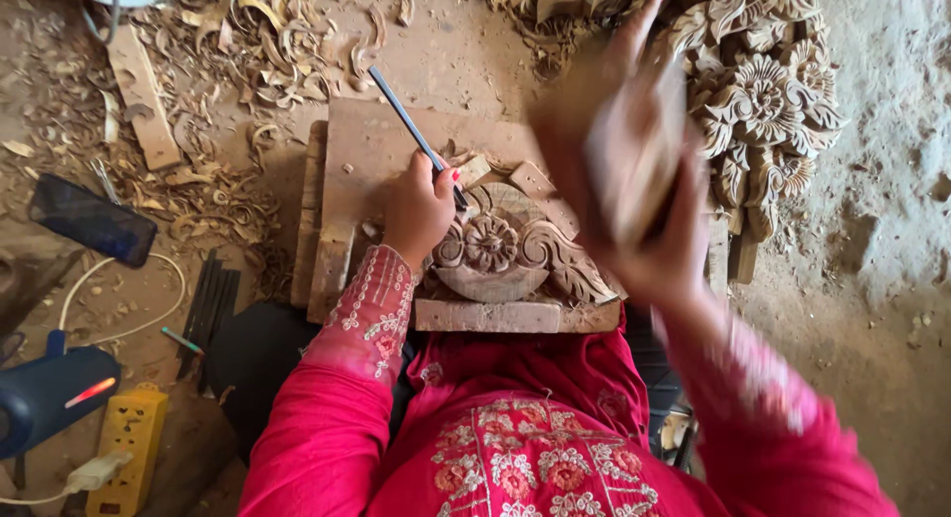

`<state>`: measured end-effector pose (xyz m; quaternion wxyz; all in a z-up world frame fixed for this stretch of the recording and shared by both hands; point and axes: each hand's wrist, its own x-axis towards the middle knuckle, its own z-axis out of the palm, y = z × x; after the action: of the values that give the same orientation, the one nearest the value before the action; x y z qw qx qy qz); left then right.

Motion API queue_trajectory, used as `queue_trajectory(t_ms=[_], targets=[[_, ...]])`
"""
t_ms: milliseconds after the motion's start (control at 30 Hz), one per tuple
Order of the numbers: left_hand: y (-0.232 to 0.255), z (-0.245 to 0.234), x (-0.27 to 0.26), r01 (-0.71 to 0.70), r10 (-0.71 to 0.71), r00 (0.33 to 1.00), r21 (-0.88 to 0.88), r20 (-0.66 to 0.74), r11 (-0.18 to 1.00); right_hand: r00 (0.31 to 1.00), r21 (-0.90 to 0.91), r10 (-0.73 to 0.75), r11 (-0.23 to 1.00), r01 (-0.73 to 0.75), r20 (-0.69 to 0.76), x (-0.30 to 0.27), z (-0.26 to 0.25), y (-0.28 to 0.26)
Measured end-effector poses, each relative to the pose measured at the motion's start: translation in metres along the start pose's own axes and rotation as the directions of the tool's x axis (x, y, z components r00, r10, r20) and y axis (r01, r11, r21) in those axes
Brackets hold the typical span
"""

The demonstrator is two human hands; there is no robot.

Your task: The person carves a floral design into a wooden block using a chisel and a wooden mallet. They repeatedly strike the chisel to shape the wood, occasionally adjusting the block's position and clearing away wood shavings.

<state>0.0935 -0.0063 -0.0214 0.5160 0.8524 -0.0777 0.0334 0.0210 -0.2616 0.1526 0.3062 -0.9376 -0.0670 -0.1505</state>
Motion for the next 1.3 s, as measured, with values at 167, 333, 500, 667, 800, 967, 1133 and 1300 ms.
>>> queue_trajectory(t_ms=[167, 333, 500, 667, 800, 967, 1133, 1300], targets=[[0.004, 0.003, 0.005, 0.038, -0.043, 0.996, 0.074, 0.078, 0.997, 0.993, -0.138, -0.117, 0.984, 0.115, -0.005, 0.151, 0.057, -0.001], [0.012, 0.0, 0.009, 0.061, -0.069, 0.984, 0.05, 0.167, 0.997, 0.768, -0.466, -0.127, 0.729, 0.502, 0.628, 0.219, 0.07, -0.021], [0.012, -0.001, 0.007, 0.028, -0.034, 0.982, 0.038, 0.186, 0.999, 0.966, 0.07, -0.243, 0.969, 0.238, 0.092, 0.194, 0.063, -0.016], [0.02, 0.0, 0.017, -0.112, 0.106, 0.974, 0.015, 0.202, 0.994, 0.879, -0.123, -0.42, 0.883, 0.453, 0.225, 0.192, 0.038, 0.012], [0.019, 0.005, 0.015, -0.103, 0.081, 0.958, 0.065, 0.274, 0.993, 0.999, 0.386, -0.033, 0.921, 0.041, -0.026, 0.175, 0.029, -0.01], [0.024, 0.011, 0.019, -0.352, 0.313, 0.921, 0.15, 0.233, 0.924, 0.864, -0.414, -0.406, 0.76, 0.501, 0.299, 0.171, -0.019, -0.036], [0.024, 0.007, 0.016, -0.269, 0.195, 0.91, 0.162, 0.365, 0.949, 0.977, 0.119, -0.214, 0.969, 0.215, -0.023, 0.149, -0.011, -0.003], [0.026, 0.009, 0.019, -0.269, 0.115, 0.855, 0.242, 0.506, 0.932, 0.871, -0.375, -0.431, 0.787, 0.49, 0.235, 0.132, -0.027, 0.017]])
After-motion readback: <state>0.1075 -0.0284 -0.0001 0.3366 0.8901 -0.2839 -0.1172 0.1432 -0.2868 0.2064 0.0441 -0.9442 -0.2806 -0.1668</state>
